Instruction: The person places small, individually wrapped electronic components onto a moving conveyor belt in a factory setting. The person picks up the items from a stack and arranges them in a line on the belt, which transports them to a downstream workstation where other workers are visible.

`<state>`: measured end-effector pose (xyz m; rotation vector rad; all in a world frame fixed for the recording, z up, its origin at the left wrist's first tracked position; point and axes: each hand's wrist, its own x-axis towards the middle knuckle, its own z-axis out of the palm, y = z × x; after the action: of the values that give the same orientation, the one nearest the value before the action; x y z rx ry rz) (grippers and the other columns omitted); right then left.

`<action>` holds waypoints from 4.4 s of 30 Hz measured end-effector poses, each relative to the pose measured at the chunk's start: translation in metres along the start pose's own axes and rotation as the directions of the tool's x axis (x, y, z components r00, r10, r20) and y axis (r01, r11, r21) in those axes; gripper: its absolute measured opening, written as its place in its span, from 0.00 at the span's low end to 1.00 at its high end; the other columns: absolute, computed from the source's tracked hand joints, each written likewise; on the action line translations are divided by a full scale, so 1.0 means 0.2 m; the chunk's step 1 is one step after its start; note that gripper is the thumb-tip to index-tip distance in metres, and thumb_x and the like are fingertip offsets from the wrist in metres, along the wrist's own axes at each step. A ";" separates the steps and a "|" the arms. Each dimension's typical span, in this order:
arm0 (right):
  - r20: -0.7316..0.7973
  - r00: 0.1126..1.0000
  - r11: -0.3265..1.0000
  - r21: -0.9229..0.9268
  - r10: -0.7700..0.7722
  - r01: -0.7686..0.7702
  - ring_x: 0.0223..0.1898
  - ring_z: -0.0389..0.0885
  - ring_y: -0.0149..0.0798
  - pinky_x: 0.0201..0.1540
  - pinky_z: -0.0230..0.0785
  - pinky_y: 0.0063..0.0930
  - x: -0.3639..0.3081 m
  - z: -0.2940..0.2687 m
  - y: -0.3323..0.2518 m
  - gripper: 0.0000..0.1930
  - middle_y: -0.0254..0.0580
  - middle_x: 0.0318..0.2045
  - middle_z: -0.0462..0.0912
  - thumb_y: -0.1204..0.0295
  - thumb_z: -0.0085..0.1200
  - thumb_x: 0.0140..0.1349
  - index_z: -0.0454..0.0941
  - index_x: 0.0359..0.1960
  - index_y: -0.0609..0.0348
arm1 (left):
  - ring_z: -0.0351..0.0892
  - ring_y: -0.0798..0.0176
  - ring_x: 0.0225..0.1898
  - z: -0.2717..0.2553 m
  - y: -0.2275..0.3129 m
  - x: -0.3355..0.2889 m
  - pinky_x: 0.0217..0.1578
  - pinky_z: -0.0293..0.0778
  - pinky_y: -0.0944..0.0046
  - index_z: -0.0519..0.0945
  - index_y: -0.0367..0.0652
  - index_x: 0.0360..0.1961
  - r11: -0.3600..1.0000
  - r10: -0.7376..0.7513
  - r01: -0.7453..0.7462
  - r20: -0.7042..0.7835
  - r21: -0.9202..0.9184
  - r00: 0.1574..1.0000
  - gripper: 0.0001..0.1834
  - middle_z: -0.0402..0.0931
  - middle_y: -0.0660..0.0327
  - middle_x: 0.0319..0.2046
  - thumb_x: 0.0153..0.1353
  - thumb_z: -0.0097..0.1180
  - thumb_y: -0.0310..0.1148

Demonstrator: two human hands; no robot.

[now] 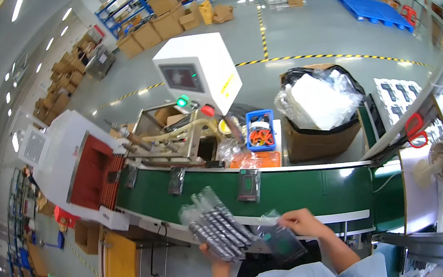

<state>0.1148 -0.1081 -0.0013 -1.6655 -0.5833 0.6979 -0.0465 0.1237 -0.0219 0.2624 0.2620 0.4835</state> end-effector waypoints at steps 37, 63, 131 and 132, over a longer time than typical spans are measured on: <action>-0.027 0.998 0.999 -0.012 -0.050 0.049 0.26 0.74 0.28 0.30 0.67 0.22 0.17 0.09 -0.11 0.13 0.39 0.24 0.79 0.67 0.53 0.56 0.78 0.33 0.66 | 0.76 0.49 0.42 -0.35 -0.08 -0.06 0.46 0.72 0.49 0.68 0.35 0.50 0.806 -0.509 0.557 -0.248 0.201 0.824 0.31 0.74 0.49 0.42 0.41 0.55 0.34; -0.531 0.845 0.980 -0.195 -0.069 -0.042 0.24 0.76 0.41 0.29 0.65 0.31 -0.10 -0.48 0.11 0.08 0.49 0.21 0.75 0.72 0.48 0.57 0.74 0.28 0.66 | 0.73 0.51 0.43 0.09 -0.03 0.12 0.46 0.71 0.50 0.67 0.42 0.51 0.962 -0.011 0.022 -0.042 0.272 0.999 0.35 0.71 0.54 0.43 0.43 0.49 0.51; 0.169 0.970 0.982 0.047 0.174 -0.185 0.29 0.74 0.25 0.34 0.67 0.20 0.08 0.12 -0.12 0.13 0.35 0.26 0.79 0.67 0.54 0.58 0.78 0.36 0.67 | 0.76 0.51 0.43 0.14 0.06 -0.07 0.46 0.72 0.51 0.65 0.32 0.51 0.868 -0.434 0.450 -0.119 0.210 0.893 0.28 0.73 0.48 0.43 0.46 0.51 0.31; 0.167 0.969 0.976 0.082 0.184 -0.200 0.30 0.74 0.26 0.35 0.67 0.20 0.07 0.12 -0.12 0.13 0.35 0.26 0.79 0.67 0.54 0.58 0.78 0.36 0.67 | 0.75 0.50 0.44 0.10 0.06 -0.05 0.47 0.71 0.50 0.66 0.33 0.51 0.872 -0.422 0.440 -0.125 0.215 0.898 0.29 0.73 0.48 0.44 0.45 0.51 0.31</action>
<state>0.1069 -0.0781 0.0180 -1.5976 -0.4945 0.9920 -0.0541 0.1247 0.0027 0.4094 0.4417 0.0140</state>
